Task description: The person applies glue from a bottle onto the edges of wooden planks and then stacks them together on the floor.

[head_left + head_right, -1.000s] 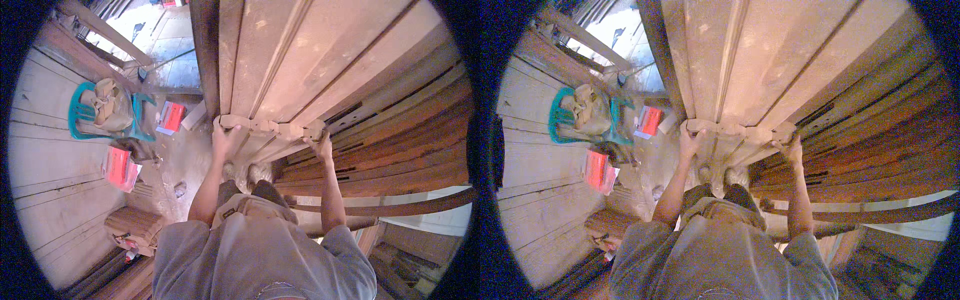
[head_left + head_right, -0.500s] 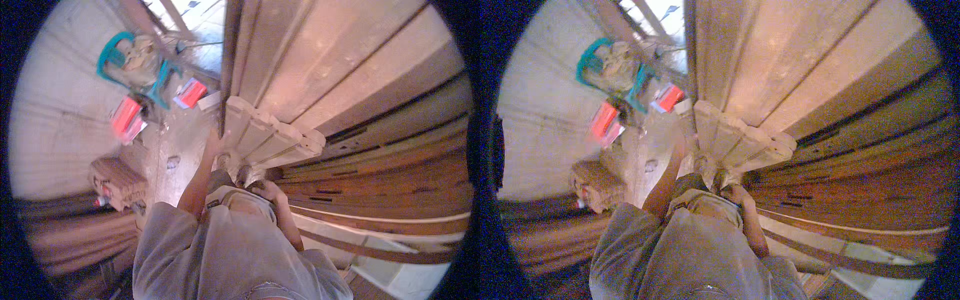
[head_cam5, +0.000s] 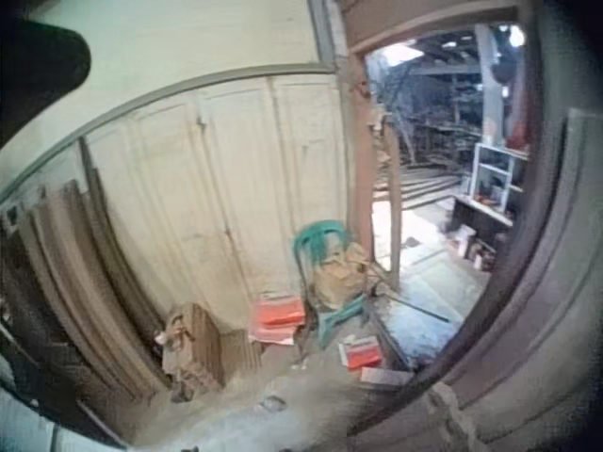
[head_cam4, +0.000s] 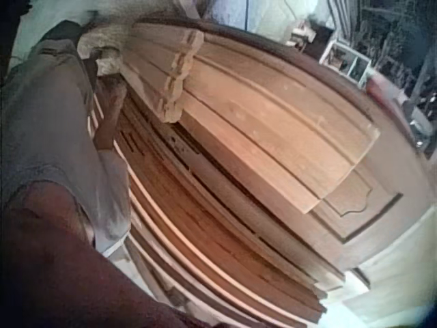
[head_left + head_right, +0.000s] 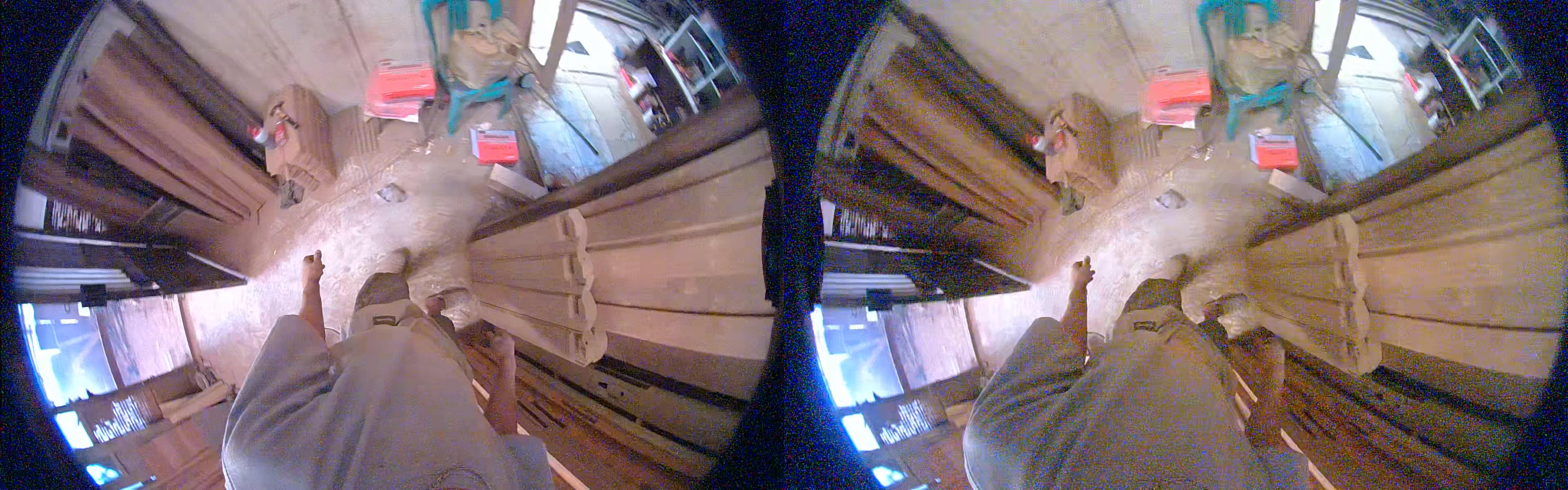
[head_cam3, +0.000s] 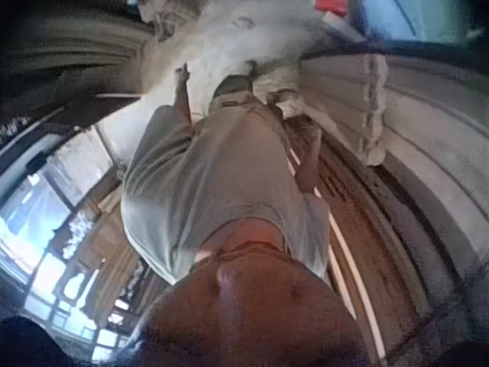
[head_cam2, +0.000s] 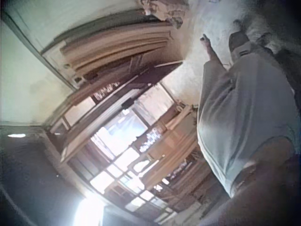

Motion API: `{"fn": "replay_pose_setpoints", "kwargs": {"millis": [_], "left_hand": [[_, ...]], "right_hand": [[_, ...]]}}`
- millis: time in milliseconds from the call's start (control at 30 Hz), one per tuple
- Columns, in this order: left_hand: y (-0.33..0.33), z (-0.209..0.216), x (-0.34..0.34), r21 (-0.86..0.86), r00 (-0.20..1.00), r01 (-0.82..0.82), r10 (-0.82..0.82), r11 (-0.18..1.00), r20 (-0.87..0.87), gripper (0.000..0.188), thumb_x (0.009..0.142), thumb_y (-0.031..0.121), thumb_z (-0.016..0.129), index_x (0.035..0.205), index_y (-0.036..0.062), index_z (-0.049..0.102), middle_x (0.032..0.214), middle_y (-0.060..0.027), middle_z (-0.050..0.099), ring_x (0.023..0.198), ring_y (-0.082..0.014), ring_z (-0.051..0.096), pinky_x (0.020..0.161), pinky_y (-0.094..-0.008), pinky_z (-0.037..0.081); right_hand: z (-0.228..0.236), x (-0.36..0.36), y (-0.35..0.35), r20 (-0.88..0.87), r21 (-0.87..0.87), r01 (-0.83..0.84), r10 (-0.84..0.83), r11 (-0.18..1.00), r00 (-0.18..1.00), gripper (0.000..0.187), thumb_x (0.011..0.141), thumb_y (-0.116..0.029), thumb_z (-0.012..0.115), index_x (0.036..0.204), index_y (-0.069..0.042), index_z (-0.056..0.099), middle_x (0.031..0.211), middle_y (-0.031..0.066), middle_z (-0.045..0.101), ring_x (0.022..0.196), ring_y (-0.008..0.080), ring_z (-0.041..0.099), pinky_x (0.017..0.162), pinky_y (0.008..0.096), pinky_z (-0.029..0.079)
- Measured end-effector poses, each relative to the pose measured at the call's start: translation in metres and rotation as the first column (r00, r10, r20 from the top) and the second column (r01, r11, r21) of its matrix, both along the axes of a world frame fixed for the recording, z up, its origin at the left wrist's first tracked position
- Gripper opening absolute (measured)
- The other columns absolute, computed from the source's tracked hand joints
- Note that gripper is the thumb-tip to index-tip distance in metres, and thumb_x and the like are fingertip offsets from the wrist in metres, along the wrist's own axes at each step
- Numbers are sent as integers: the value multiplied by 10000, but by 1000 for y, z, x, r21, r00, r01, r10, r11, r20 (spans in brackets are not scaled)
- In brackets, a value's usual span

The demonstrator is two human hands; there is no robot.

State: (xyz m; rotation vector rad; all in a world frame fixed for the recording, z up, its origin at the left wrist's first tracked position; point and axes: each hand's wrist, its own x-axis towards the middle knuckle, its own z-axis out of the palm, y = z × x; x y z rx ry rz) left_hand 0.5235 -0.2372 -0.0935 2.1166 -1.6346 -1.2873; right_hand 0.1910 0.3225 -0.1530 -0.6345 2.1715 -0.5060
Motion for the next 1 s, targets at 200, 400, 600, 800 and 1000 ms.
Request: {"fn": "replay_pose_setpoints", "kwargs": {"millis": [200,400,600,800,1000], "left_hand": [[26,-12,63,-144,922,385,-387,911,16,541,878,463,576,1097,-32,594,993,-210,660,966,-316,628,836,-402,480],[-3,-2,133,-47,905,389,-392,920,-166,504,893,429,576,1133,-14,586,1088,-209,633,985,-312,627,870,-384,484],[-25,-30,288,263,945,-11,96,965,-313,421,910,409,575,1113,41,562,914,-74,622,788,-166,625,632,-325,503],[-24,-43,397,460,864,-299,442,836,-240,427,900,458,573,1072,69,534,954,-90,639,774,-211,643,550,-306,476],[-52,-58,367,492,863,-256,425,832,-271,444,894,447,588,1154,96,508,1061,-86,637,889,-236,642,685,-349,484]], "right_hand": [[53,-27,-93,-212,33,136,-126,990,969,538,833,-415,646,1138,18,551,963,225,659,833,328,648,740,418,510],[37,18,-226,52,63,48,-51,997,997,515,862,-385,624,1180,10,533,992,203,662,887,273,636,802,408,488],[22,187,-338,-96,-123,-223,212,967,973,416,777,-341,669,1040,-22,624,971,208,650,901,329,603,803,434,473],[125,217,-424,-70,115,-407,416,906,907,445,770,-365,662,1063,-32,625,1012,230,634,987,397,589,865,458,468],[51,212,-419,-167,111,-72,90,991,982,507,808,-424,612,1079,5,620,1017,253,633,1002,404,592,885,445,471]]}}
